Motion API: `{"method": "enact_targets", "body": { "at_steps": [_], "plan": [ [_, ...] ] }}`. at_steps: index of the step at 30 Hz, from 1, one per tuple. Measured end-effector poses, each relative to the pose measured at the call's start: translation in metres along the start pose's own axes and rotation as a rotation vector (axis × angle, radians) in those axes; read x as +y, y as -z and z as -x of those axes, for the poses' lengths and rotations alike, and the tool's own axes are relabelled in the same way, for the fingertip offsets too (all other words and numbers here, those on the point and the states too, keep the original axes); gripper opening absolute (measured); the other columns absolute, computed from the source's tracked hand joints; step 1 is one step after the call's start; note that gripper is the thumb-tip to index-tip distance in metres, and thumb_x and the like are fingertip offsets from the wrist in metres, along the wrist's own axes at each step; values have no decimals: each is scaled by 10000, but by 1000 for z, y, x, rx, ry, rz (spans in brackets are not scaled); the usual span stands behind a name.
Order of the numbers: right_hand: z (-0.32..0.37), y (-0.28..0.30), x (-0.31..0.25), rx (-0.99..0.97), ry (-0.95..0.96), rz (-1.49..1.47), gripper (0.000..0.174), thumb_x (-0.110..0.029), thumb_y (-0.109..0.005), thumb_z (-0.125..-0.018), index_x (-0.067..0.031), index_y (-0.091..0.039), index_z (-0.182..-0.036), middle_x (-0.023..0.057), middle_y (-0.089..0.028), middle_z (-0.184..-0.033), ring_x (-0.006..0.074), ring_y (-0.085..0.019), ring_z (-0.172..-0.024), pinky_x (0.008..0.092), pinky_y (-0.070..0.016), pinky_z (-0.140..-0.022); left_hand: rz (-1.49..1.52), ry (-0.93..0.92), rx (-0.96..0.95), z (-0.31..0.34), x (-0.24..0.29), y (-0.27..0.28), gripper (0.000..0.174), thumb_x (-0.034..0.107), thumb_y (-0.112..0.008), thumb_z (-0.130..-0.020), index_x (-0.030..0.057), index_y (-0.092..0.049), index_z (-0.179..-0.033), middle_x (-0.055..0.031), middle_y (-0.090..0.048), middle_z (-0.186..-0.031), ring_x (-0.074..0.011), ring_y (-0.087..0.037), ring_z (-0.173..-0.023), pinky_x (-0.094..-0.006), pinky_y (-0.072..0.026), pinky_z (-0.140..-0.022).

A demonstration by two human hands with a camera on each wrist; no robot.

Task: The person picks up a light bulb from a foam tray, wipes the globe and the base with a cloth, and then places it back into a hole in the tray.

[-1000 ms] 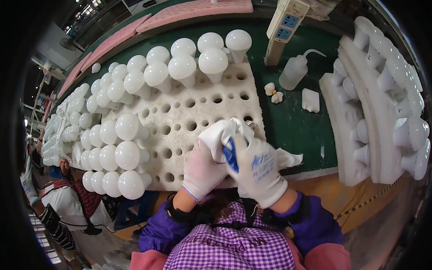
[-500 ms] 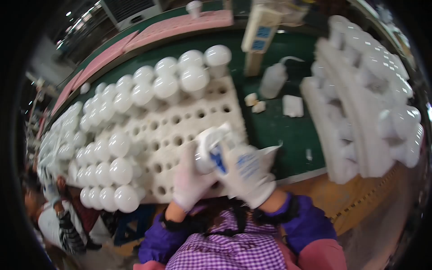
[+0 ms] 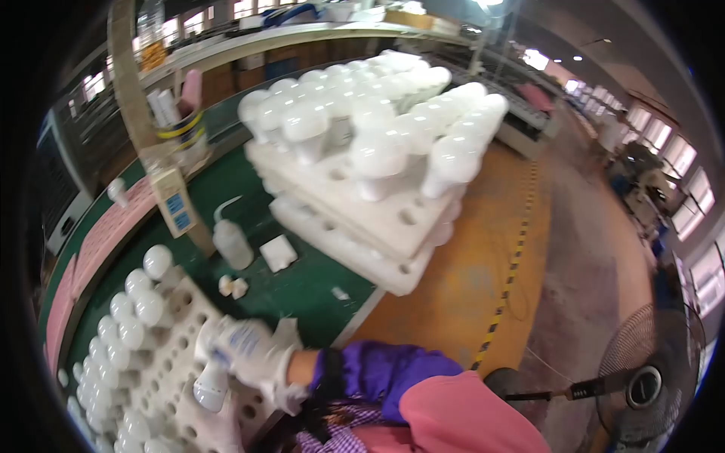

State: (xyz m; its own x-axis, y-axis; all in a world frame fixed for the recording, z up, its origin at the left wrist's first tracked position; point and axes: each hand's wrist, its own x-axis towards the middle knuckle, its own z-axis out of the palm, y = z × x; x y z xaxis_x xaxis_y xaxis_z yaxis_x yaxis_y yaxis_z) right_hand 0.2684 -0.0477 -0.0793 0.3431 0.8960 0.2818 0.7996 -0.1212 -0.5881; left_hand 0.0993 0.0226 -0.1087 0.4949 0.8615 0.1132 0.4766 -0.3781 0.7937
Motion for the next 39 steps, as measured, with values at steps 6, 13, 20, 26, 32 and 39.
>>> {"method": "enact_targets", "body": {
  "at_steps": [6,13,20,26,32,39],
  "plan": [
    [-1,49,44,65,-181,263,293,-283,-657,-744,-80,-601,-947,143,-609,-864,325,-599,-794,430,-469,-724,1159,667,-155,13,7,26,468,378,-448,-893,37,-480,-1212,-112,-609,-949,-171,-552,-639,-244,-391,-435],
    [-9,44,13,100,0,-149,390,-161,-648,-783,-50,-583,-1151,156,-610,-999,320,-605,-862,380,-480,-740,1680,708,-567,-5,-6,15,650,572,-399,-908,30,-435,-1264,-316,-574,-825,-210,-513,-418,-239,-418,-347],
    [-38,40,-3,-569,-162,-1001,582,-504,-465,-928,-24,-531,-1250,32,-594,-911,68,-556,-689,189,-443,-540,1880,801,-692,-8,-3,22,634,586,-407,-908,50,-463,-1242,-295,-579,-805,-209,-521,-427,-236,-431,-367],
    [-44,39,-11,-664,-315,-1141,489,-438,-526,-922,-46,-567,-1211,24,-591,-873,60,-547,-636,171,-424,-498,1964,827,-808,-10,-11,22,653,611,-398,-899,53,-475,-1231,-296,-582,-812,-225,-514,-423,-239,-426,-359],
    [-43,36,-23,-586,-283,-1024,316,-202,-640,-873,-60,-605,-1154,-13,-607,-828,20,-518,-609,146,-397,-486,2031,813,-808,-9,-7,18,653,598,-425,-896,42,-472,-1236,-304,-581,-841,-251,-536,-459,-259,-452,-371],
    [-40,34,-29,-493,-419,-970,261,-151,-646,-860,-68,-635,-1107,-45,-600,-759,0,-480,-557,137,-364,-463,1993,668,-655,-3,-3,11,634,479,-535,-897,12,-386,-1301,-283,-550,-1055,-289,-619,-748,-305,-551,-552]
  ]
}}
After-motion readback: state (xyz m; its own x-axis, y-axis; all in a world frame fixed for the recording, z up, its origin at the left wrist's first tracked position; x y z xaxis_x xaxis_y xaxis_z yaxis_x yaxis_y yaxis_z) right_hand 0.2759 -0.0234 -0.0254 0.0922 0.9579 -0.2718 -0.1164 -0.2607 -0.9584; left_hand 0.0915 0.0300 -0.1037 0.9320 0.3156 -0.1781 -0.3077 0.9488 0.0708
